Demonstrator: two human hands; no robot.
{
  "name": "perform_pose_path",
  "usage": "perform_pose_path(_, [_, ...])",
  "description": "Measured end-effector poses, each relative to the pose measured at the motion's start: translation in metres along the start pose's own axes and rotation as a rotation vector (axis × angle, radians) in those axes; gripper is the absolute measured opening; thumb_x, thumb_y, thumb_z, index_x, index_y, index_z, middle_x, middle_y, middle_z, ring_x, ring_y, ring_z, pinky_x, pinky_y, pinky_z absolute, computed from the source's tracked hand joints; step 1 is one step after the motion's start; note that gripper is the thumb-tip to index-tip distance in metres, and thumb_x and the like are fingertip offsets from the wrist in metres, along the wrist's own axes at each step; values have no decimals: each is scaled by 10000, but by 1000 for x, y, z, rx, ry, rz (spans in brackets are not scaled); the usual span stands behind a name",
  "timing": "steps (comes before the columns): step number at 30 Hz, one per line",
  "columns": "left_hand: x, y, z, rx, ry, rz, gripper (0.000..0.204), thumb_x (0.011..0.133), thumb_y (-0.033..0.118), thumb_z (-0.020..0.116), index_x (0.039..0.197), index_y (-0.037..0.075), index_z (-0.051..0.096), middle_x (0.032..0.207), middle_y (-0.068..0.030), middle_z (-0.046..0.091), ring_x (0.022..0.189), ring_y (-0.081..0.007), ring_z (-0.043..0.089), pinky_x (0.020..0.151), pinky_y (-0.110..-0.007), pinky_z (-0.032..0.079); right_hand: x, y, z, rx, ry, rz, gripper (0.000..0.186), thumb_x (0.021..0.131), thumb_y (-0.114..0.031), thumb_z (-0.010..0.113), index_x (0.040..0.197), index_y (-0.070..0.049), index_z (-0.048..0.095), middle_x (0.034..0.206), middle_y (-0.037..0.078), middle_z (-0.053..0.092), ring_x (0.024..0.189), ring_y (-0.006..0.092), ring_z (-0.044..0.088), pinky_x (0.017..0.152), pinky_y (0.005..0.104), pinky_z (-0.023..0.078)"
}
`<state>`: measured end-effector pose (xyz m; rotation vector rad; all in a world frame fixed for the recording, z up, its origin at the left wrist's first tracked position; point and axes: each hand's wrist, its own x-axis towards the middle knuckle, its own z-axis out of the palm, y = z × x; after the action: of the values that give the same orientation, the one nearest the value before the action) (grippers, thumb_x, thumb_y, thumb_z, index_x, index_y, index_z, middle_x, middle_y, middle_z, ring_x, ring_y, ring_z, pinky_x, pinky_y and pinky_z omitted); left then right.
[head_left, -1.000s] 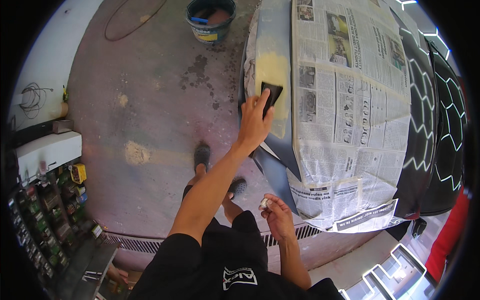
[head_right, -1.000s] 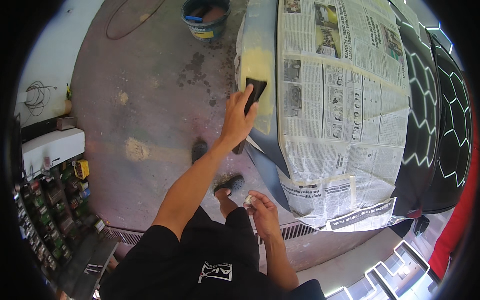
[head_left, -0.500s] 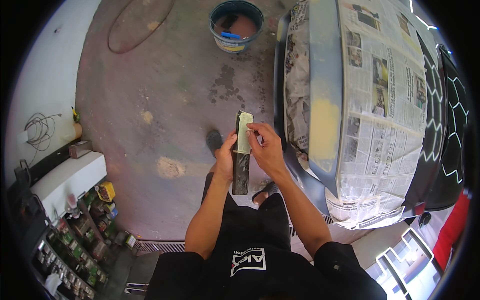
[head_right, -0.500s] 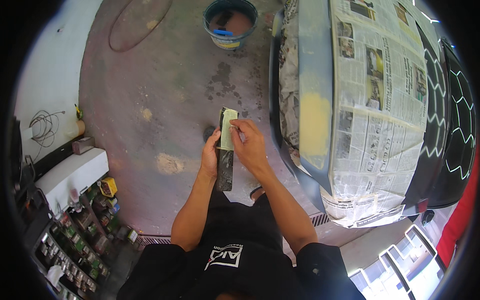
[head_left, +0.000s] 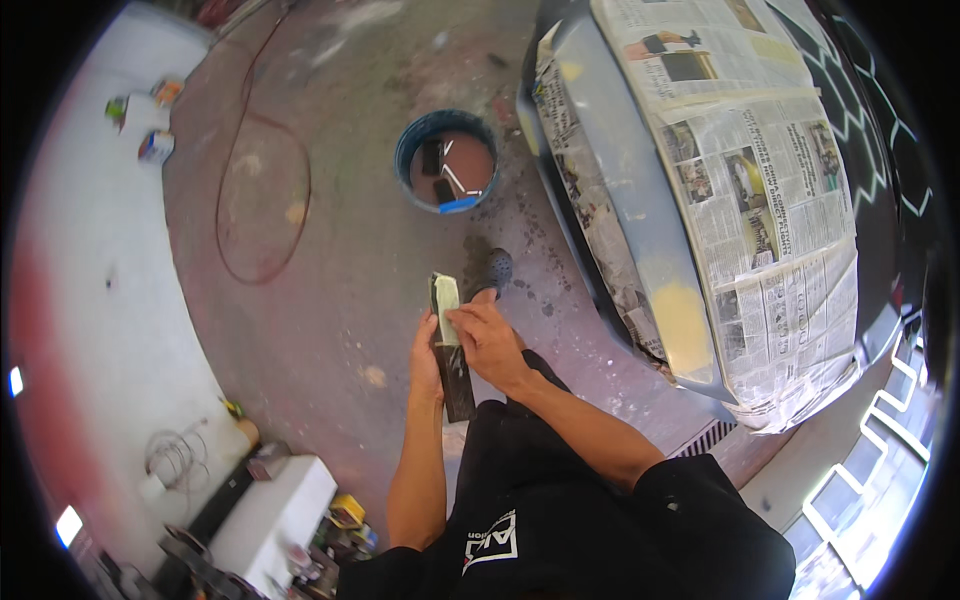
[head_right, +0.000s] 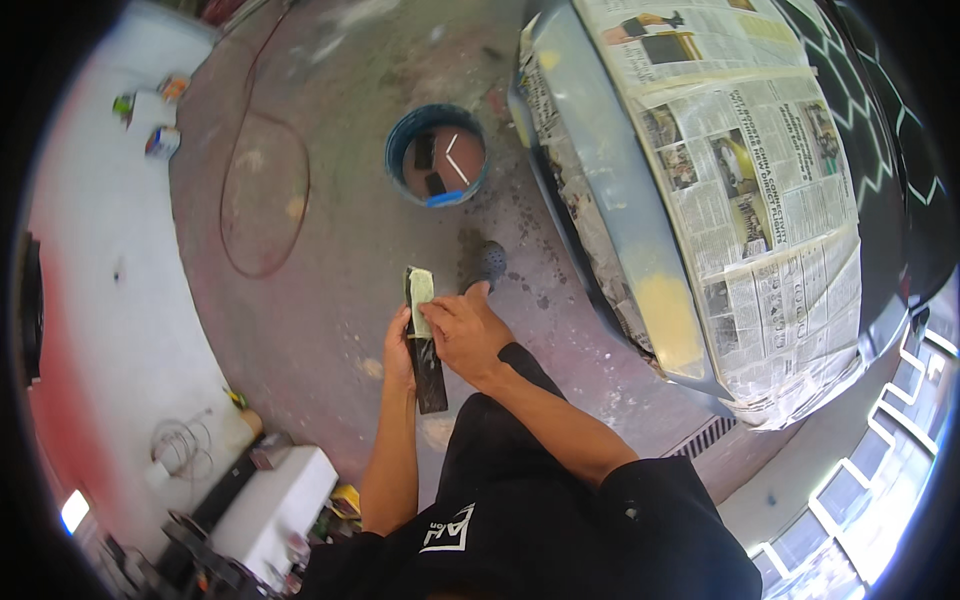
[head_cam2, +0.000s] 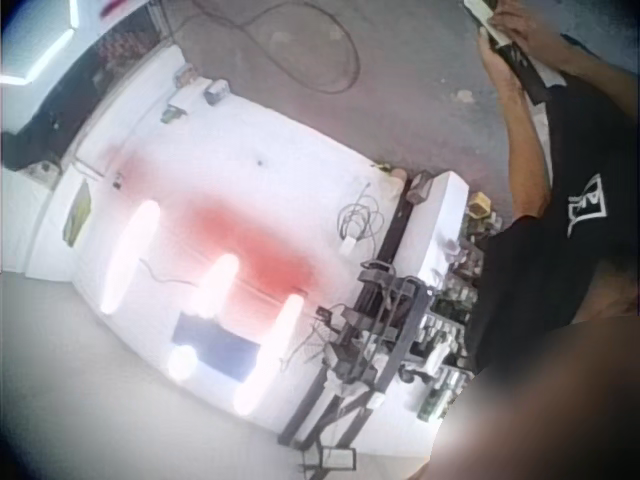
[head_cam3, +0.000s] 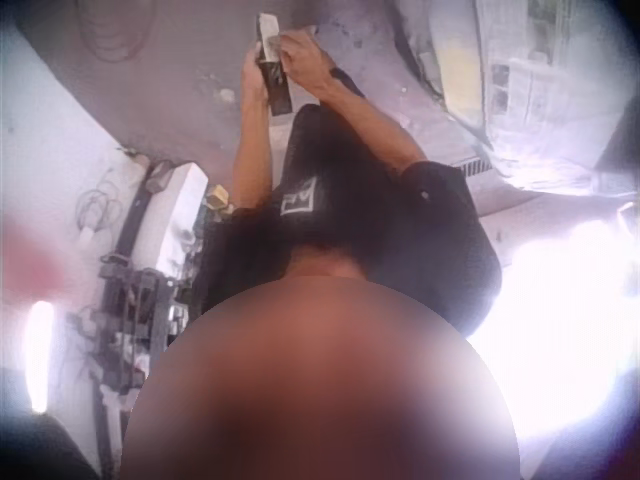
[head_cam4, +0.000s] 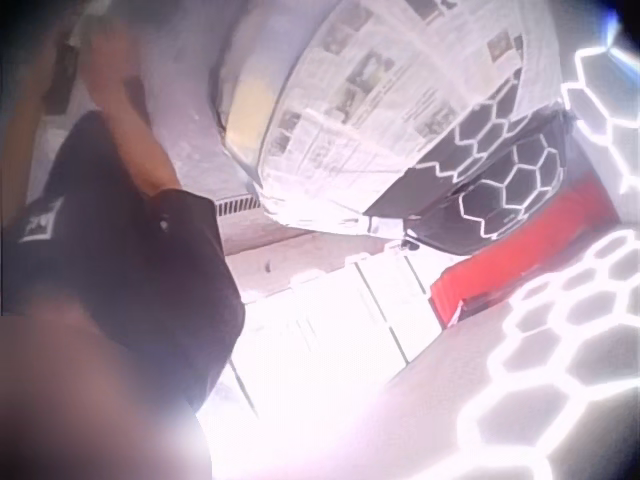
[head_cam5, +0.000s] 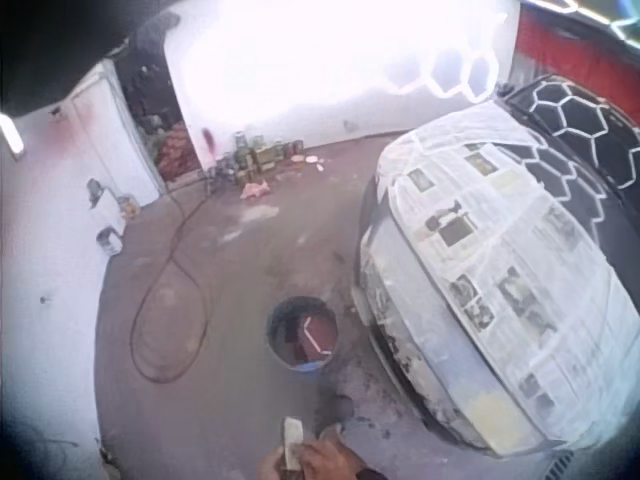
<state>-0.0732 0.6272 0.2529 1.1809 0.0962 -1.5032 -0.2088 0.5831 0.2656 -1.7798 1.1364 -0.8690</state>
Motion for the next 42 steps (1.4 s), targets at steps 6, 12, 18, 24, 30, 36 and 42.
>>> perform_pose_path(6, [119, 96, 28, 231, -118, -97, 448, 1090, 316, 515, 1408, 10, 591, 1117, -139, 725, 849, -204, 721, 745, -367, 611, 143, 123, 46, 644, 328, 870, 234, 1052, -122, 683, 1264, -47, 743, 995, 24, 757, 856, 148, 715, 713, 295, 528])
perform_pose_path(12, [318, 134, 41, 437, -91, -279, 423, 1089, 318, 551, 1382, 18, 608, 1071, -151, 759, 761, -193, 704, 665, -341, 603, 231, 236, 63, 1017, 323, 1131, 293, 1069, -171, 673, 1326, -32, 695, 1038, 23, 750, 838, 103, 736, 669, 244, 501])
perform_pose_path(18, [533, 98, 30, 690, 6, -455, 387, 1051, 332, 606, 1252, 16, 703, 978, -140, 756, 750, -201, 684, 666, -341, 561, 312, 342, 134, 938, 522, 1278, 319, 1048, -142, 668, 1350, -39, 674, 1091, 29, 738, 878, 106, 721, 699, 272, 508])
perform_pose_path(24, [664, 26, 6, 962, 29, -479, 443, 1017, 341, 615, 1242, -29, 712, 1073, -185, 745, 877, -275, 719, 785, -417, 596, 351, 475, 205, 831, 807, 1379, 399, 1006, -51, 638, 1400, 7, 622, 1180, 101, 736, 979, 194, 732, 748, 338, 564])
perform_pose_path(30, [723, -12, -33, 1261, 22, -479, 527, 1016, 252, 600, 1439, -59, 647, 1447, -214, 660, 1301, -332, 629, 1084, -412, 480, 391, 496, 260, 665, 976, 1545, 447, 981, -61, 641, 1397, 100, 619, 1310, 222, 712, 1162, 313, 700, 982, 404, 559])
perform_pose_path(36, [697, -9, -39, 1182, -53, -582, 535, 1015, 321, 603, 1404, -40, 663, 1412, -207, 665, 1228, -296, 652, 1049, -395, 494, 357, 481, 256, 530, 915, 1282, 450, 991, -116, 641, 1402, 65, 676, 1305, 299, 734, 1231, 347, 717, 1032, 409, 546])
perform_pose_path(42, [660, 34, 3, 974, 1, -679, 596, 991, 391, 645, 1402, -40, 664, 1346, -190, 694, 1215, -277, 636, 1099, -373, 454, 358, 419, 230, 353, 795, 1324, 368, 1063, -185, 622, 1400, -92, 736, 1202, 236, 788, 1122, 253, 760, 993, 366, 553])
